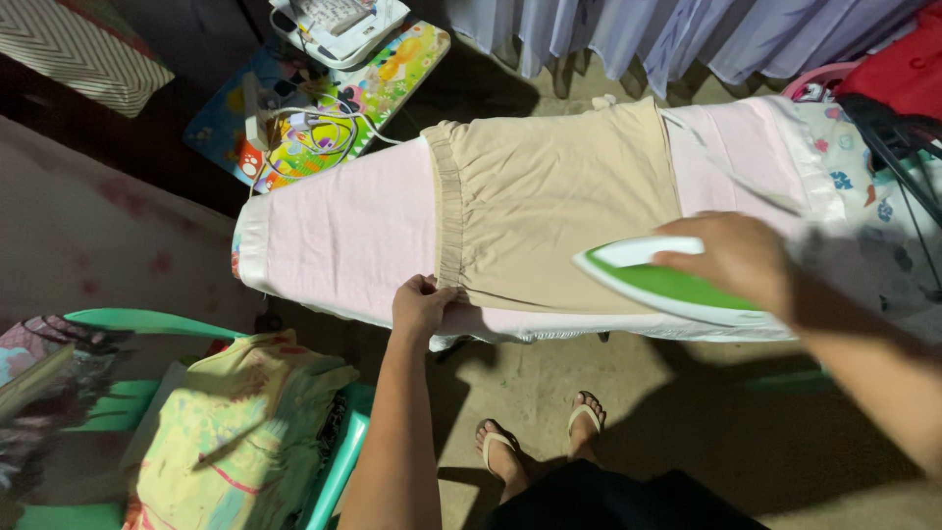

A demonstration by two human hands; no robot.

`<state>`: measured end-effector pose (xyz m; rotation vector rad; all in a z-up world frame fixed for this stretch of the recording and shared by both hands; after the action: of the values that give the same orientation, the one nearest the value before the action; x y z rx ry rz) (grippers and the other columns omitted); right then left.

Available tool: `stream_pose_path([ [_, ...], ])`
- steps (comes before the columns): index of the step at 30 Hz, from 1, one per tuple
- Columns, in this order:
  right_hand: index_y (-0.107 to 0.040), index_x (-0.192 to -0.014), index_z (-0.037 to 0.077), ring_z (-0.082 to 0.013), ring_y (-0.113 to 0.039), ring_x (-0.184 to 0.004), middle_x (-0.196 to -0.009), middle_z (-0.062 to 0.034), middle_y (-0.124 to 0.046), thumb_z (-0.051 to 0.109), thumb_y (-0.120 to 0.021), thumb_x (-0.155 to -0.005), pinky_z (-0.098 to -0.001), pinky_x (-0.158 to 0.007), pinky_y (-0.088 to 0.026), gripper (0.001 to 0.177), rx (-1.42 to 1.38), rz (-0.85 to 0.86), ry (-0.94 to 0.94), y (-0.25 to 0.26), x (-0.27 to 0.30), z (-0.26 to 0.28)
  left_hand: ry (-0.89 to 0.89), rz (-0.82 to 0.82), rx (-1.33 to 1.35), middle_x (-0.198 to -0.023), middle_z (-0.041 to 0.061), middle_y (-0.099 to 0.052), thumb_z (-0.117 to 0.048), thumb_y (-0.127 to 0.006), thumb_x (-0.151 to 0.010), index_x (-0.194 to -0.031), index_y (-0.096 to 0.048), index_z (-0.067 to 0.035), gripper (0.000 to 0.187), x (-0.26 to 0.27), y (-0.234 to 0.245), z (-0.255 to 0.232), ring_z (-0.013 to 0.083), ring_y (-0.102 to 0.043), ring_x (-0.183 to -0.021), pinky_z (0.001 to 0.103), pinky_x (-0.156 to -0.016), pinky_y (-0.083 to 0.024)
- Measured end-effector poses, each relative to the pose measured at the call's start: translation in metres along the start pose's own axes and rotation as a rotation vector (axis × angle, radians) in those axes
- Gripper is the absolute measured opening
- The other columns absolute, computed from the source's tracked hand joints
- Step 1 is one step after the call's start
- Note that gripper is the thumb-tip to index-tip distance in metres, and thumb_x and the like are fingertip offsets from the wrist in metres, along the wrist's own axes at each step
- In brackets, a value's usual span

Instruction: The person irons a pair of beige shorts on a pink ironing board. They repeatedly smooth the fabric, use a green and white iron to press the garment, and reposition the shorts to cover different areas.

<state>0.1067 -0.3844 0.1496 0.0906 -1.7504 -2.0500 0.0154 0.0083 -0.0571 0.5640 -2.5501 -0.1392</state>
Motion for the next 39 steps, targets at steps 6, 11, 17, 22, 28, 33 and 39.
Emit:
stream_pose_path([
  [6,-0.078,-0.119,0.029,-0.0301,-0.074,-0.098,-0.108,-0.0076,-0.076,0.058,-0.069,-0.082,-0.0421,-0.087,-0.058,0.047,0.028,-0.070,-0.005,0.001,0.005,-0.023,0.019,-0.015,-0.141,-0.076,0.010,-0.072,-0.017,-0.083,-0.077,-0.079,-0.066,0.000,0.024,0.007,0.002,-0.012,0.0172,-0.066,-0.067,0.033,-0.064,-0.055],
  [11,-0.074,-0.124,0.033,-0.0308,-0.071,-0.101,-0.119,-0.0033,-0.073,0.062,-0.068,-0.080,-0.0439,-0.086,-0.056,0.053,0.071,-0.064,-0.012,-0.013,-0.018,0.046,0.065,0.005,-0.387,-0.086,0.014,-0.074,-0.036,-0.077,-0.082,-0.096,-0.073,-0.002,0.037,0.017,0.002,-0.052,0.0257,-0.072,-0.082,0.038,-0.077,-0.057],
  [17,-0.071,-0.129,0.031,-0.0271,-0.071,-0.098,-0.114,-0.0040,-0.072,0.061,-0.064,-0.086,-0.0442,-0.086,-0.055,0.053,0.090,-0.041,0.112,-0.024,-0.044,0.130,-0.005,-0.202,-0.575,-0.109,0.014,-0.069,-0.045,-0.075,-0.084,-0.108,-0.076,-0.012,0.040,0.004,-0.013,-0.104,0.0362,-0.066,-0.101,0.050,-0.083,-0.054],
  [22,-0.068,-0.131,0.033,-0.0286,-0.071,-0.099,-0.119,-0.0045,-0.069,0.063,-0.065,-0.084,-0.0439,-0.081,-0.058,0.056,0.071,0.052,-0.014,-0.024,-0.053,0.107,-0.051,-0.225,-0.535,-0.098,0.013,-0.077,-0.035,-0.073,-0.089,-0.098,-0.078,-0.008,0.029,-0.035,-0.020,-0.082,0.0328,-0.074,-0.093,0.044,-0.084,-0.057],
  [28,-0.071,-0.129,0.033,-0.0300,-0.072,-0.102,-0.118,-0.0047,-0.073,0.062,-0.066,-0.085,-0.0453,-0.082,-0.057,0.054,0.118,-0.058,-0.094,0.001,-0.046,0.049,0.024,-0.185,-0.419,-0.095,0.014,-0.078,-0.036,-0.084,-0.080,-0.093,-0.077,-0.007,0.033,-0.045,-0.013,-0.060,0.0294,-0.074,-0.091,0.041,-0.084,-0.055],
  [33,-0.071,-0.129,0.033,-0.0300,-0.072,-0.099,-0.116,-0.0058,-0.072,0.061,-0.066,-0.086,-0.0444,-0.078,-0.058,0.051,0.147,-0.029,-0.061,0.001,-0.060,0.078,0.020,-0.196,-0.368,-0.095,0.011,-0.078,-0.034,-0.087,-0.077,-0.092,-0.076,-0.005,0.035,-0.050,-0.013,-0.057,0.0267,-0.073,-0.090,0.040,-0.084,-0.054],
  [39,-0.070,-0.129,0.031,-0.0280,-0.071,-0.096,-0.114,-0.0040,-0.072,0.061,-0.065,-0.087,-0.0426,-0.080,-0.057,0.052,0.088,0.009,0.048,-0.015,-0.091,0.143,0.091,-0.141,-0.348,-0.094,0.011,-0.078,-0.034,-0.086,-0.078,-0.092,-0.076,-0.004,0.034,-0.050,-0.013,-0.060,0.0255,-0.074,-0.088,0.038,-0.081,-0.056],
])
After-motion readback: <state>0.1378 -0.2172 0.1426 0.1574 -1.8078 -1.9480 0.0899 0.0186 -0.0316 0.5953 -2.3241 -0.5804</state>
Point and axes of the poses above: each hand's wrist, its own x-axis away from the middle knuckle, its own y-axis out of the back of the hand, z = x × y, the point moved 4 cm from there along -x, towards the middle knuckle
